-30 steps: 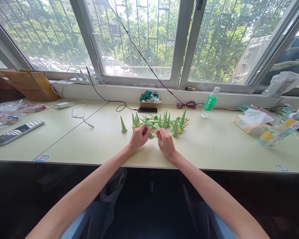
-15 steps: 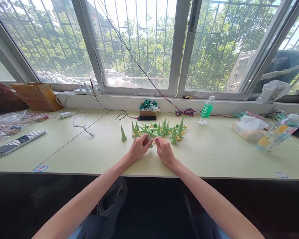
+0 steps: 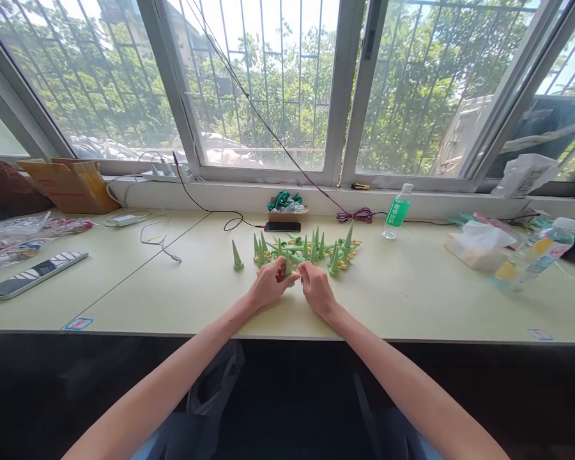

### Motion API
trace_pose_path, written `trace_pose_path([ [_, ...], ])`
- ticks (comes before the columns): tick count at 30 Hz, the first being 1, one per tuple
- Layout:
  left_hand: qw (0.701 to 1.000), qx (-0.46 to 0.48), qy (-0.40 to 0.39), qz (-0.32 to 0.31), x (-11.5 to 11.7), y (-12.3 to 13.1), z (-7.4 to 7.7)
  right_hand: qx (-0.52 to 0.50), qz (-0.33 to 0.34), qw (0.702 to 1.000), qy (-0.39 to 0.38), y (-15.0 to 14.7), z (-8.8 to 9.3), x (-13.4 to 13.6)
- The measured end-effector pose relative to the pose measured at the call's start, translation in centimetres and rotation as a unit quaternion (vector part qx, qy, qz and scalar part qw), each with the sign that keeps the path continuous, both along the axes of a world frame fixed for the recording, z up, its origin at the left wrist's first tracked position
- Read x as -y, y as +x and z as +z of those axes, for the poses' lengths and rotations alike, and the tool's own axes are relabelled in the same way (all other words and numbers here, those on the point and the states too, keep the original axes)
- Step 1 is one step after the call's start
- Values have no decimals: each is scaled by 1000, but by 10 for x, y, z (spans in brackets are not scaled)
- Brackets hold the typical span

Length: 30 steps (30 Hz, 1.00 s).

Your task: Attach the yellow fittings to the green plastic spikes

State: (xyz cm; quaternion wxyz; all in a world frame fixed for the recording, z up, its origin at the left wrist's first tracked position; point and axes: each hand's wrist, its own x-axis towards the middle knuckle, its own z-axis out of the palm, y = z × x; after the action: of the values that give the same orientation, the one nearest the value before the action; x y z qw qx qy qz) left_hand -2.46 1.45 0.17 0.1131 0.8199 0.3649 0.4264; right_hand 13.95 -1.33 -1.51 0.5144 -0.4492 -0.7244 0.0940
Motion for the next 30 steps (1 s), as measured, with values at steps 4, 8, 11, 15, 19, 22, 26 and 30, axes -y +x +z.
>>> trace_pose_path([
  [4,1000,8,5,1,-2,0,-1,1,7,1000,12,-1,2,2],
  [8,1000,28,8,0,-3,0,-2,1,23,1000,19,-2,6,5],
  [11,999,43,16,4,-4,0,-1,-2,42,999,12,-3,7,6],
  [15,998,52,29,8,-4,0,-1,-7,57,998,-8,-3,5,5],
  [19,998,42,43,8,-2,-1,1,-1,48,999,-2,-3,6,4],
  [22,998,38,42,7,-2,-1,2,-5,49,999,1,-2,6,3],
  [26,999,39,33,-13,-1,-1,3,-3,45,999,-1,-1,4,2],
  [30,998,27,25,-49,0,-2,3,8,27,1000,-2,1,2,1],
])
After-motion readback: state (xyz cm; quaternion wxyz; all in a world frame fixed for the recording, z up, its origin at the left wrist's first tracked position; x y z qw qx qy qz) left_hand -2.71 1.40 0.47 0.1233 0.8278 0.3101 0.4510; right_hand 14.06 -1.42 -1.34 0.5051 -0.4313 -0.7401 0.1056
